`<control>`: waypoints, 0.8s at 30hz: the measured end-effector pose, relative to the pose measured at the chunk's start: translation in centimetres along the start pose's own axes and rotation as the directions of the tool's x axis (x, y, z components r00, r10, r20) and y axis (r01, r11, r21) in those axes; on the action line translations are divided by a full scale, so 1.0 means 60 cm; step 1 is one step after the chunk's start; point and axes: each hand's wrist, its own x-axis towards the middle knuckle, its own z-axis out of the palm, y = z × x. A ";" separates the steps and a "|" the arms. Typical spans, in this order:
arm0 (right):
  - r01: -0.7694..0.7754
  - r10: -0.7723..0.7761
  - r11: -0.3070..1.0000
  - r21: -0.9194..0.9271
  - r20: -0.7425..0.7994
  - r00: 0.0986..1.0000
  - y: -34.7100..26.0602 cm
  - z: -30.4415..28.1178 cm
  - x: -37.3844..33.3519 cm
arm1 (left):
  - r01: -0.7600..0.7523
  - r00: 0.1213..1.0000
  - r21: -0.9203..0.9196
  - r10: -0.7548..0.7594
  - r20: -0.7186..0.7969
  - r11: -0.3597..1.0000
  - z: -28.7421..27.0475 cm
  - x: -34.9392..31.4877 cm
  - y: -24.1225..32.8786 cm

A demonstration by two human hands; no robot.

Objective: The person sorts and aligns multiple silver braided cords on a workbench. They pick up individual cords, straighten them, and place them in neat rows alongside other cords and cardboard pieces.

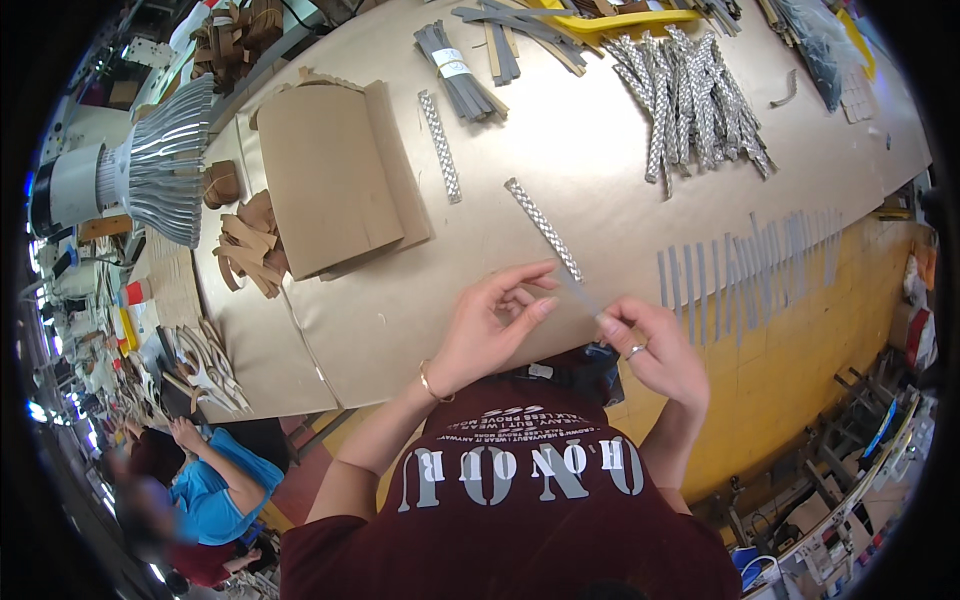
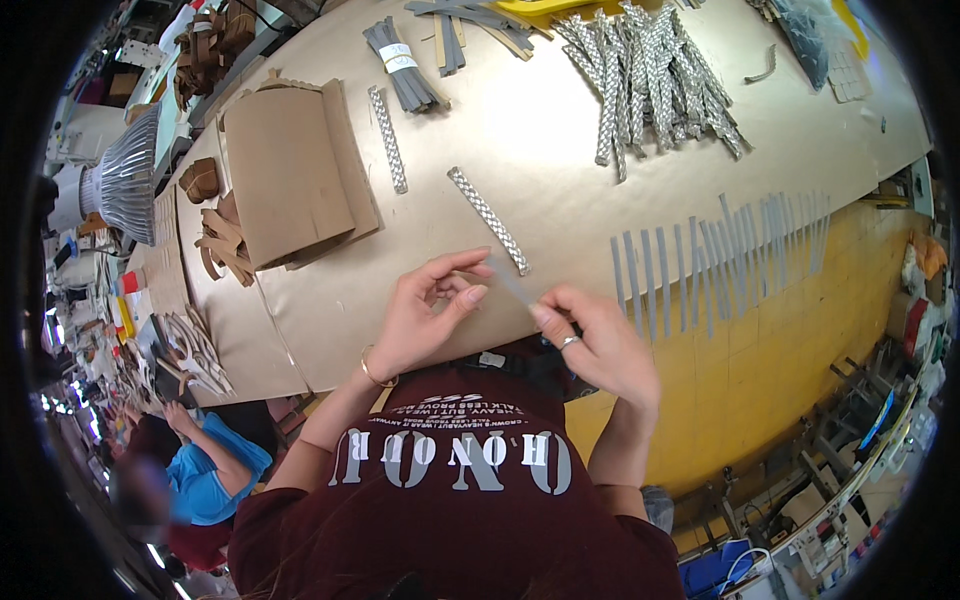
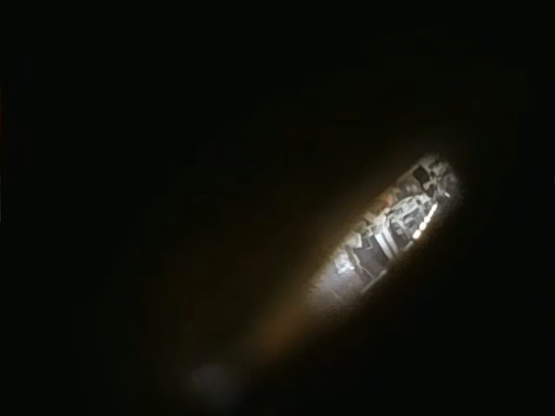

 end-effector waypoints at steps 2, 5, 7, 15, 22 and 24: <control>-0.002 0.003 0.999 -0.036 0.032 0.999 -0.010 0.005 0.004 | 0.109 0.993 -0.256 -0.095 0.068 0.961 0.006 0.007 -0.001; 0.064 -0.061 0.998 0.016 -0.109 0.992 -0.023 0.023 0.013 | 0.150 0.989 -0.283 -0.141 0.053 0.947 0.008 0.013 0.001; 0.129 -0.103 0.987 0.091 -0.254 0.962 -0.026 0.037 0.020 | 0.121 0.993 -0.287 -0.110 0.053 0.950 0.008 0.016 0.003; 0.001 0.088 0.925 0.381 -0.215 0.973 -0.015 0.041 0.031 | -0.177 0.984 0.372 0.151 0.097 0.911 -0.004 0.050 0.013; -0.028 0.166 0.930 0.367 -0.351 0.922 -0.009 0.021 0.034 | -0.365 0.870 0.897 0.435 0.233 0.249 -0.051 0.122 -0.007; -0.036 0.167 0.938 0.344 -0.359 0.918 -0.010 0.018 0.033 | -0.379 0.872 0.874 0.433 0.227 0.304 -0.062 0.122 -0.014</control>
